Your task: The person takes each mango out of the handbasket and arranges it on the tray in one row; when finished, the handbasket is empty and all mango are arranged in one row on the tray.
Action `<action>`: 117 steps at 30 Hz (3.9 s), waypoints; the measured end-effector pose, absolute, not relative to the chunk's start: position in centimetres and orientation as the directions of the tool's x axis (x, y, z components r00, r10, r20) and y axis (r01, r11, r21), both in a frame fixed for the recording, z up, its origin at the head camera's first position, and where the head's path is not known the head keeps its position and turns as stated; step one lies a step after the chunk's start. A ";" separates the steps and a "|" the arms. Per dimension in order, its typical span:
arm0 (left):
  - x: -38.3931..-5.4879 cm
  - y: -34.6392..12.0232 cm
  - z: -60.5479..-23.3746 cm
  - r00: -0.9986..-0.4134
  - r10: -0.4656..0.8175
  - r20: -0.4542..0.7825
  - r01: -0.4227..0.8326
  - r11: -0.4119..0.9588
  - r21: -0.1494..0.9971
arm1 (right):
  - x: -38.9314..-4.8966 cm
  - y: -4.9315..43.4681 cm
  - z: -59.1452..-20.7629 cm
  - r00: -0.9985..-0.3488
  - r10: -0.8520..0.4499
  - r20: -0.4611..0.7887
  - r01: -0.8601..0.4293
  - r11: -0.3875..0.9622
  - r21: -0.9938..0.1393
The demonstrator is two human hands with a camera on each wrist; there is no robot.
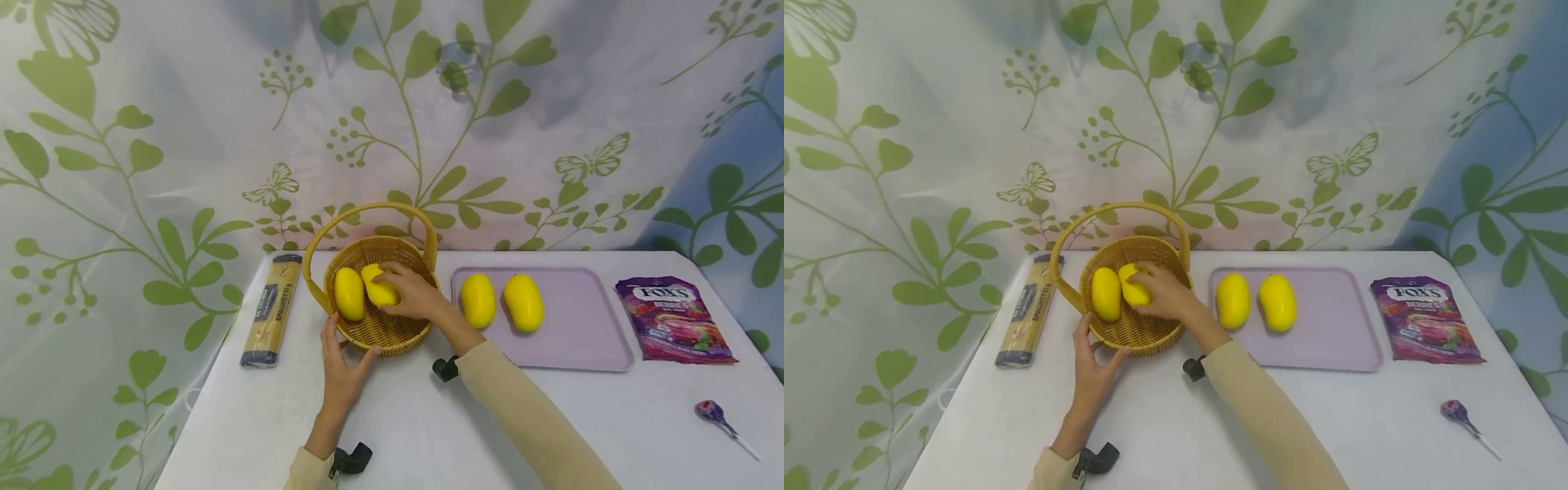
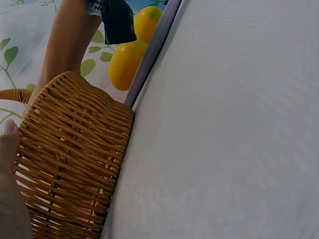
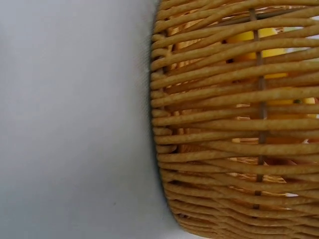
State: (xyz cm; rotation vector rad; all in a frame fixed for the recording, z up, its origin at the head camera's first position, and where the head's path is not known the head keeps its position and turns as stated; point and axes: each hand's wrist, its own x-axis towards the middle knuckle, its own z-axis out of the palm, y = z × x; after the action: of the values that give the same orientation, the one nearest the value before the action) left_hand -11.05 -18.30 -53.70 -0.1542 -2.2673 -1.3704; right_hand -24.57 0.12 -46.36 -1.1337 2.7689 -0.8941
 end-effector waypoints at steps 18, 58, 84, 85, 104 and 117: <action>-11.1 -18.0 -53.5 -0.878 -0.140 0.458 0.337 0.499 0.798 | -19.1 7.7 -43.9 -0.734 -0.472 0.489 -0.678 0.470 -0.565; -11.0 -18.2 -53.8 -0.876 -0.154 0.457 0.334 0.489 0.806 | -15.9 28.4 -48.5 -0.943 -0.074 0.326 -0.269 0.746 -0.609; -11.1 -18.3 -53.8 -0.876 -0.152 0.458 0.332 0.501 0.800 | -15.9 26.6 -48.8 -0.964 -0.185 0.189 -0.263 0.739 -0.620; -11.1 -18.3 -53.8 -0.875 -0.151 0.460 0.333 0.501 0.798 | -16.0 26.6 -48.8 -0.964 -0.188 0.187 -0.264 0.741 -0.617; -11.0 -18.2 -53.4 -0.888 -0.144 0.437 0.318 0.496 0.808 | -15.7 26.4 -47.6 -0.965 -0.169 0.198 -0.254 0.785 -0.566; -11.0 -18.2 -53.4 -0.885 -0.150 0.440 0.324 0.480 0.815 | -15.0 24.0 -44.4 -0.936 -0.195 0.293 -0.336 0.746 -0.576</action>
State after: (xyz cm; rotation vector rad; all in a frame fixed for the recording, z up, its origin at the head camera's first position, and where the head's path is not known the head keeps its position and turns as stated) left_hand -11.00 -18.18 -53.41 -0.1443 -2.2733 -1.3933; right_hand -14.97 23.96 -44.37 -0.4831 3.1336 -1.1033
